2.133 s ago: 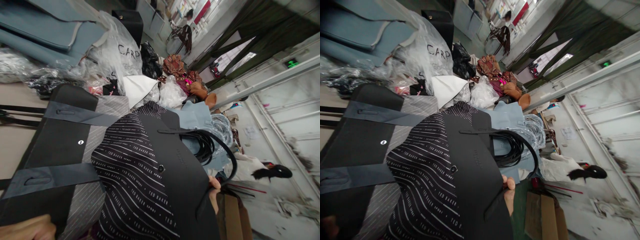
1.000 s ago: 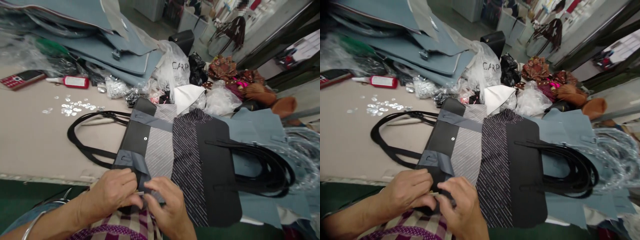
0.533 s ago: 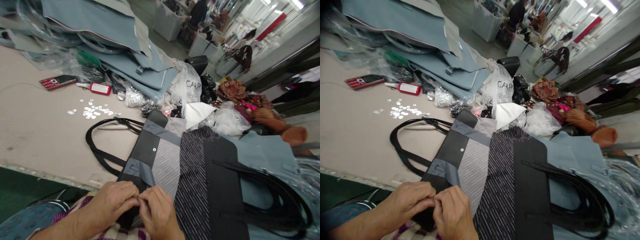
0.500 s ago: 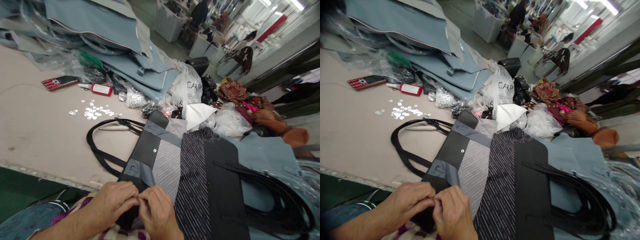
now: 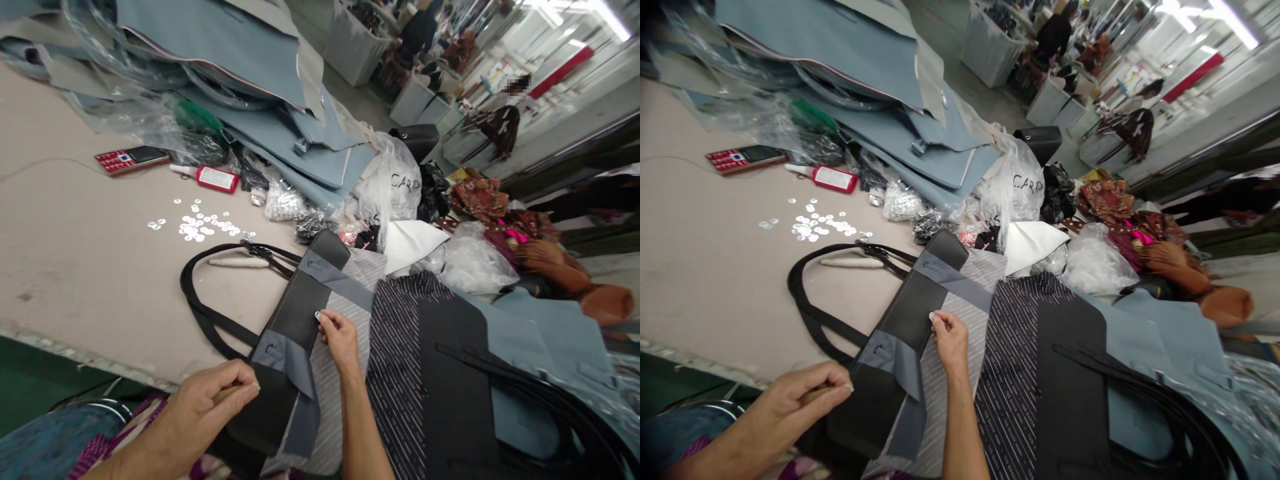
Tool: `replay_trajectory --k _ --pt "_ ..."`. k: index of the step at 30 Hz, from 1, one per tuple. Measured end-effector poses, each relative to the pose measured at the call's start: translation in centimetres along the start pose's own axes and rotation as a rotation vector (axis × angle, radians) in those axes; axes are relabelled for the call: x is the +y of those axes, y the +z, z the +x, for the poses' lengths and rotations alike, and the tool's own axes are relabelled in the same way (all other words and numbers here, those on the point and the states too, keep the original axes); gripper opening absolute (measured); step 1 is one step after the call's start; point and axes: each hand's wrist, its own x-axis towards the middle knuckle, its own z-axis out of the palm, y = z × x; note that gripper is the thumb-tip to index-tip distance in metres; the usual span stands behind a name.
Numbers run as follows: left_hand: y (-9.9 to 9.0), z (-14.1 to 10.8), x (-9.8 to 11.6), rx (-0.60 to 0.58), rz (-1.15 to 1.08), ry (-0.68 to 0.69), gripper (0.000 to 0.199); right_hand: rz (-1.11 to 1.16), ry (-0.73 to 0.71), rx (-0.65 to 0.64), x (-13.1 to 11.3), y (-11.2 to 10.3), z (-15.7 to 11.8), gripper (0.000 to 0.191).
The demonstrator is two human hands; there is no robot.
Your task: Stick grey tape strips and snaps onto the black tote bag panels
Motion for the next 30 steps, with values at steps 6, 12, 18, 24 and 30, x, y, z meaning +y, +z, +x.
replay_trajectory --k 6,12,18,24,30 --pt "-0.4 -0.9 -1.3 -0.035 -0.07 -0.094 0.037 -0.182 -0.01 0.015 0.4 1.6 1.0 0.037" --pt "-0.6 -1.4 -1.9 -0.046 -0.079 -0.058 0.032 -0.466 -0.075 0.074 -1.0 0.0 1.8 0.03" --pt "-1.7 -2.2 -1.3 -0.095 0.006 0.004 0.026 -0.558 -0.226 0.029 -3.0 2.1 -2.1 0.028" --pt "-1.2 -3.2 -1.8 -0.129 0.062 0.069 0.018 -0.866 -0.633 -0.207 -3.4 10.7 -7.5 0.027" --pt "-0.9 -3.9 -1.4 -0.162 0.057 0.151 0.018 -0.764 -0.786 -0.043 -6.0 7.7 -8.8 0.018"
